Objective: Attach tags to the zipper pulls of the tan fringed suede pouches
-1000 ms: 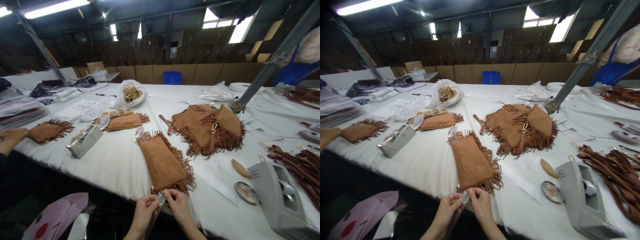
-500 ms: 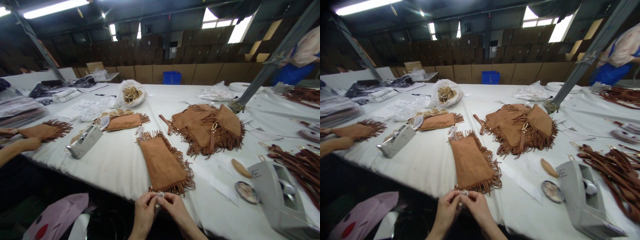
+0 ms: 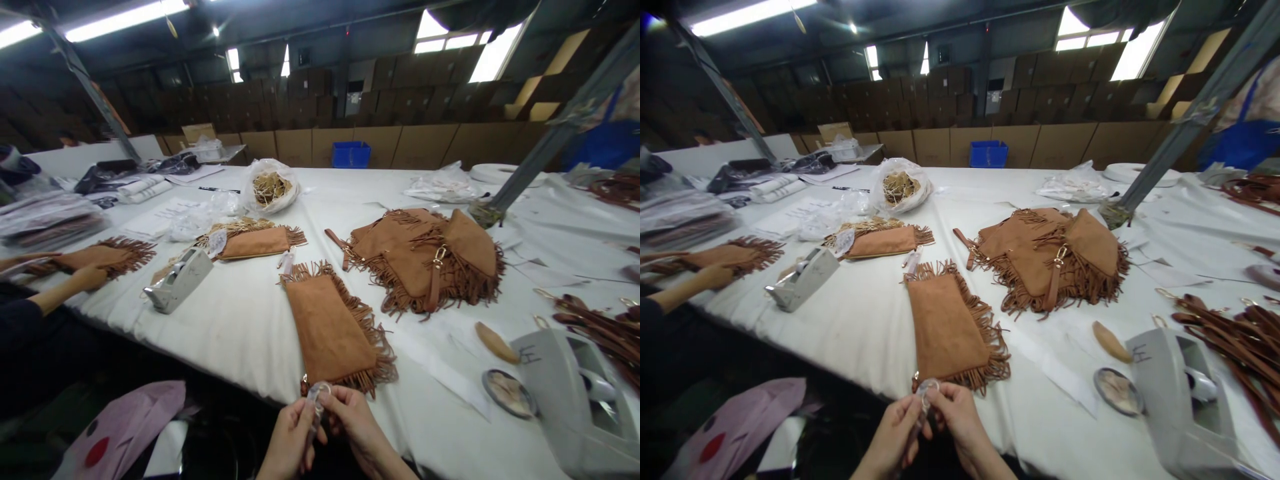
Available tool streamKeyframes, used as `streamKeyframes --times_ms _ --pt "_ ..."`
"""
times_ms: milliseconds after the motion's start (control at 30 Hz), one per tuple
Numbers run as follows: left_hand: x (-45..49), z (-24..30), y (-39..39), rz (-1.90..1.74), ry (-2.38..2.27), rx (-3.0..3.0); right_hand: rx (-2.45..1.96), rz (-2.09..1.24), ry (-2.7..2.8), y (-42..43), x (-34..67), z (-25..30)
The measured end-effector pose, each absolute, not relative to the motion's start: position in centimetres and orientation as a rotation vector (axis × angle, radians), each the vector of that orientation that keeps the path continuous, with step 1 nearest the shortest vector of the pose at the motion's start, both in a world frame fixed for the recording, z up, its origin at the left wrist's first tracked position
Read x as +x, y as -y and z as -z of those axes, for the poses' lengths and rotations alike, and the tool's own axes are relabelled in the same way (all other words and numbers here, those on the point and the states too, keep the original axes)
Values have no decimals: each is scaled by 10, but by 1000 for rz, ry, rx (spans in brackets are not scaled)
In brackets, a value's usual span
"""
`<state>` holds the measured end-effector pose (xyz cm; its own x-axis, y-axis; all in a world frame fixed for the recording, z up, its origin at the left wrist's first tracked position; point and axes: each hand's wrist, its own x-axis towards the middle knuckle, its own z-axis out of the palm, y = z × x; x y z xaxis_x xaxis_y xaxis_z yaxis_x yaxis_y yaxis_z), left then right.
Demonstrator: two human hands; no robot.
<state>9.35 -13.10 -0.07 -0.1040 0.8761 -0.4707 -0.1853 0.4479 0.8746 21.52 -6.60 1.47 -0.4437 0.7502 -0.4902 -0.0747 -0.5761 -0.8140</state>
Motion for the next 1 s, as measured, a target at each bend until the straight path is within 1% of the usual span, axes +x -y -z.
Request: streamKeyframes --times_ms 200,367,467,600,767,867,933,1000 --pt "89 -3 135 -997 -1578 848 -1257 -2120 962 69 205 -1" --pt "92 -3 138 -1199 -1687 757 -1352 -1978 1103 67 197 10" --pt "94 -2 140 -1272 -1716 805 -1313 -2002 1153 66 198 4" --pt "94 -2 144 -1226 -1753 1004 -1269 -2025 1133 67 201 -2" --pt "87 1 151 -1079 -1725 1404 -1335 -2092 1026 65 200 3" --pt "84 2 155 -1038 -1743 1614 -1314 -2092 1089 65 202 4" --pt "85 1 156 -1041 -1734 1661 -1301 -2036 1206 66 203 3" --pt "87 -1 155 -1084 -1729 1515 -1260 -2017 1267 66 204 1"
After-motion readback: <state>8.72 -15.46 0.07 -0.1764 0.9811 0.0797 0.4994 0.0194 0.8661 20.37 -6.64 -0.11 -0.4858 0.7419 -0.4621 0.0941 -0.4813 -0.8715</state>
